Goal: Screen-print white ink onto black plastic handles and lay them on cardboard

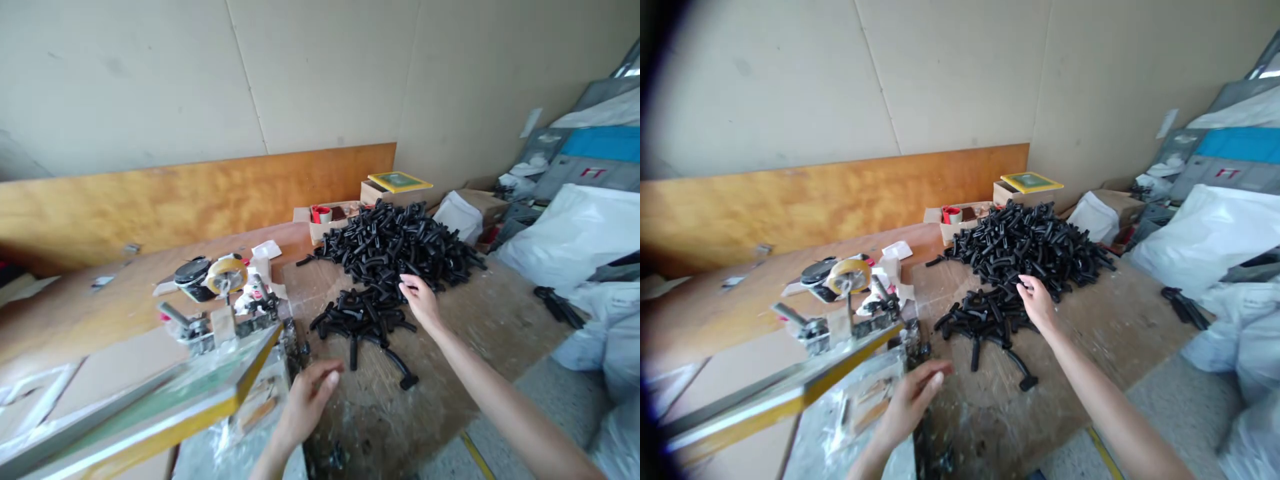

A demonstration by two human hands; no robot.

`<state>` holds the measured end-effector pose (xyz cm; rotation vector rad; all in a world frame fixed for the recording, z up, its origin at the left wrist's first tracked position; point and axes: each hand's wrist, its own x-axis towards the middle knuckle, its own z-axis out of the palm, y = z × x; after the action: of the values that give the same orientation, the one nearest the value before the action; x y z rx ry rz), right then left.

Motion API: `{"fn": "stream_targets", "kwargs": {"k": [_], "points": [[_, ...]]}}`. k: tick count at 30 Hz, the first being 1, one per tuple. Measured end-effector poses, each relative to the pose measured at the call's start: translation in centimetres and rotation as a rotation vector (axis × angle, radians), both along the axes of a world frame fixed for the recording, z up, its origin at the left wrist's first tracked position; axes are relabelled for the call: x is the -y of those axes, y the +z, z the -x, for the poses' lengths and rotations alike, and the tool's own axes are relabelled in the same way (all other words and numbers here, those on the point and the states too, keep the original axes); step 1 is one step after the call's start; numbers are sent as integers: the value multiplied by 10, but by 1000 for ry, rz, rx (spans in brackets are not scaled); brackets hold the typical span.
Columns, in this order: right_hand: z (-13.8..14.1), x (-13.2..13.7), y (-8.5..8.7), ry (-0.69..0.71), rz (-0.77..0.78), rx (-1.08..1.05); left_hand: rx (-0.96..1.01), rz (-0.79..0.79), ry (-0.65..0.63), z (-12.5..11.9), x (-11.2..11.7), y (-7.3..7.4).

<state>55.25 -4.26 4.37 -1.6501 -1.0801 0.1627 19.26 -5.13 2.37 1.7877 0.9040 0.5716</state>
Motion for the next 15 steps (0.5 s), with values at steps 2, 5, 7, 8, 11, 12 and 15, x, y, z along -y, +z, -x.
{"fn": "stream_targets", "kwargs": {"k": [2, 5, 7, 8, 11, 12, 15], "points": [[-53, -32, -35, -48, 132, 28, 50, 25, 13, -67, -34, -14], [-126, -74, -62, -156, 291, 120, 74, 41, 116, -149, -102, -45], [-163, -98, -64, -223, 397, 154, 53, 82, 231, -189, -149, -65], [-178, -109, -63, -244, 454, 157, 32, 110, 293, -205, -171, -74], [-205, -138, -59, -181, 646, 120, -28, 172, 434, -244, -230, -90], [-210, -146, -58, -138, 702, 102, -38, 180, 461, -255, -246, -94], [-219, -164, -58, -76, 802, 97, -51, 201, 516, -283, -285, -101]]}}
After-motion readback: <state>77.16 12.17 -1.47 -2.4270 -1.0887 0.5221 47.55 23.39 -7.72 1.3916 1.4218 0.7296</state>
